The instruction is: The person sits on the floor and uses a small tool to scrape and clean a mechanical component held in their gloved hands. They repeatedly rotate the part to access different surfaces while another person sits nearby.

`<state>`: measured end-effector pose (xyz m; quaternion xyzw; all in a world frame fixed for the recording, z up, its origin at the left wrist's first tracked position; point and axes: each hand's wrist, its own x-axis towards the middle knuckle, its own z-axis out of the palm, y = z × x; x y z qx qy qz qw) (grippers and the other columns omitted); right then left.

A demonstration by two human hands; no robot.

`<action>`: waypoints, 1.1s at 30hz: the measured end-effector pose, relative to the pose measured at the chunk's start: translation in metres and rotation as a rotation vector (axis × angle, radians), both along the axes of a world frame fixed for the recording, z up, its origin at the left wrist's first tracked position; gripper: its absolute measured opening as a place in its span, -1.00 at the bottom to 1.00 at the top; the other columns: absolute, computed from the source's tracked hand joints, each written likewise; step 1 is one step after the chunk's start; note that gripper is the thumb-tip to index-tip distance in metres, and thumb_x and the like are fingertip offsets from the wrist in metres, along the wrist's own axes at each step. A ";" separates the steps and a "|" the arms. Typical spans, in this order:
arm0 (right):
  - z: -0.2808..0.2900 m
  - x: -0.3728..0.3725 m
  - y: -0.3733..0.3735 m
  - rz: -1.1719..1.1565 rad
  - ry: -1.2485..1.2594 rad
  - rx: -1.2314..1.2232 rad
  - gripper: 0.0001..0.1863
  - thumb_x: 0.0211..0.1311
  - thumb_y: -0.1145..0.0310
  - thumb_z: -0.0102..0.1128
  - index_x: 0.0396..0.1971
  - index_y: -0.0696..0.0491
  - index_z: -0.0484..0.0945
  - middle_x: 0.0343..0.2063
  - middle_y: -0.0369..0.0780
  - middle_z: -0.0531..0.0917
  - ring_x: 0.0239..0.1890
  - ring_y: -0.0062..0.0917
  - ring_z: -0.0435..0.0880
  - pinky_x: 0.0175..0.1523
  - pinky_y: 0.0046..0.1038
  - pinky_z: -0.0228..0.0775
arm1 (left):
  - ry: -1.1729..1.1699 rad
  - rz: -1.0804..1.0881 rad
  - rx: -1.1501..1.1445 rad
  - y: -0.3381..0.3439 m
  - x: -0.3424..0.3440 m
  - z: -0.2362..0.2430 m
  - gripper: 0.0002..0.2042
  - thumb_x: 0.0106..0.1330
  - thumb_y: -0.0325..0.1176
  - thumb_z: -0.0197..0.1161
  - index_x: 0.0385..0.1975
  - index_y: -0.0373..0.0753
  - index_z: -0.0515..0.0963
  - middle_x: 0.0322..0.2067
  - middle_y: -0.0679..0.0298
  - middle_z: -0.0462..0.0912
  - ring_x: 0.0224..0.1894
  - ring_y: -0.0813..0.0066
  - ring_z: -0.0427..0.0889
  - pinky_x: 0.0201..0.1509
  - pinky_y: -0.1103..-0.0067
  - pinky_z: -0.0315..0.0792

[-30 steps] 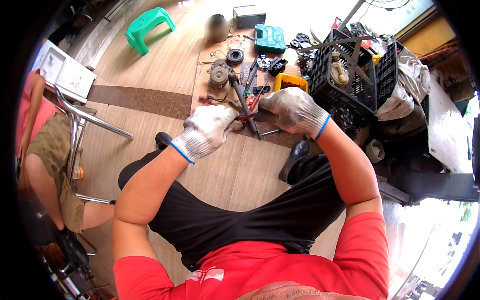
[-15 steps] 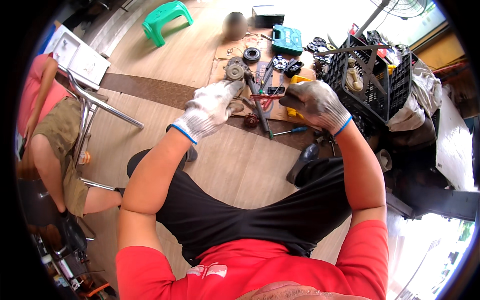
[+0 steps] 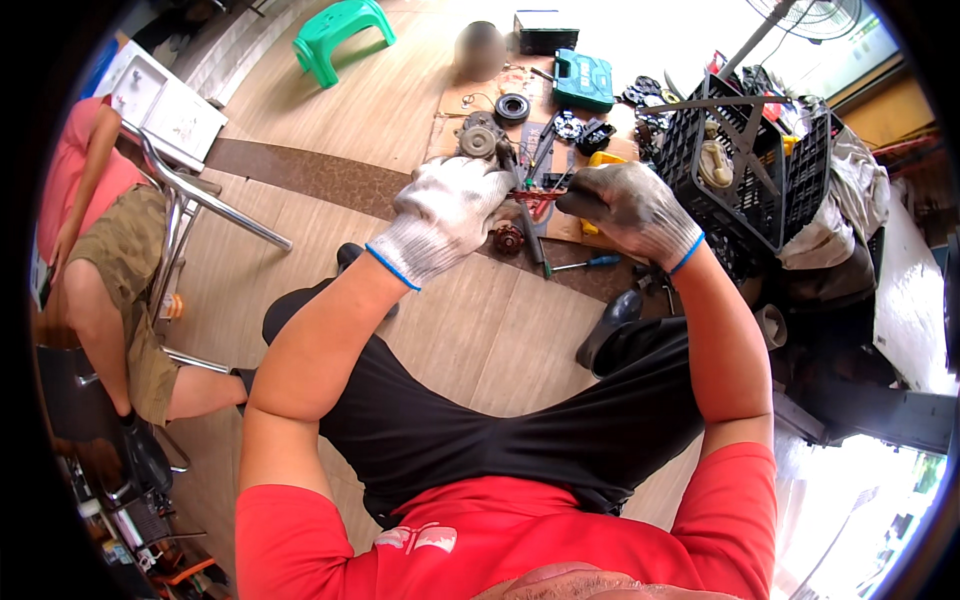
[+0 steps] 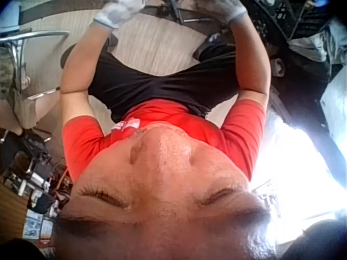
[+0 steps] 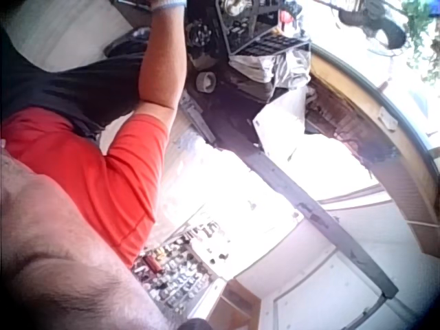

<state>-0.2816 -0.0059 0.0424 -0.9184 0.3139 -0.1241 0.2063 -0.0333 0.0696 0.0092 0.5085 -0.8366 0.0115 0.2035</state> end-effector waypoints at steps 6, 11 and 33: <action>-0.001 -0.004 -0.001 0.022 -0.053 0.072 -0.70 0.36 0.14 0.31 -0.30 0.11 0.66 -0.48 -0.05 0.68 -0.40 -0.12 0.67 -0.26 -0.23 0.48 | -0.055 -0.037 -0.018 0.001 -0.001 -0.001 -0.73 0.31 -0.25 0.34 -0.07 -0.22 0.63 -0.34 0.12 0.66 -0.24 0.10 0.68 -0.15 0.26 0.51; 0.000 -0.009 -0.003 0.074 -0.052 0.112 -0.71 0.36 0.14 0.31 -0.28 0.11 0.67 -0.47 -0.06 0.68 -0.42 -0.14 0.67 -0.26 -0.28 0.48 | -0.019 -0.076 -0.081 0.004 -0.003 -0.003 -0.84 0.24 -0.24 0.34 -0.42 -0.18 0.59 -0.48 0.20 0.62 -0.33 0.17 0.67 -0.17 0.27 0.51; -0.018 -0.009 0.001 0.119 0.072 -0.093 -0.65 0.34 0.03 0.29 -0.16 0.02 0.72 -0.42 -0.07 0.72 -0.31 -0.13 0.73 -0.19 -0.19 0.55 | 0.025 -0.044 0.205 0.014 -0.003 -0.011 -0.76 0.15 -0.36 0.40 -0.21 -0.23 0.60 -0.34 0.08 0.65 -0.20 0.00 0.67 -0.09 0.22 0.54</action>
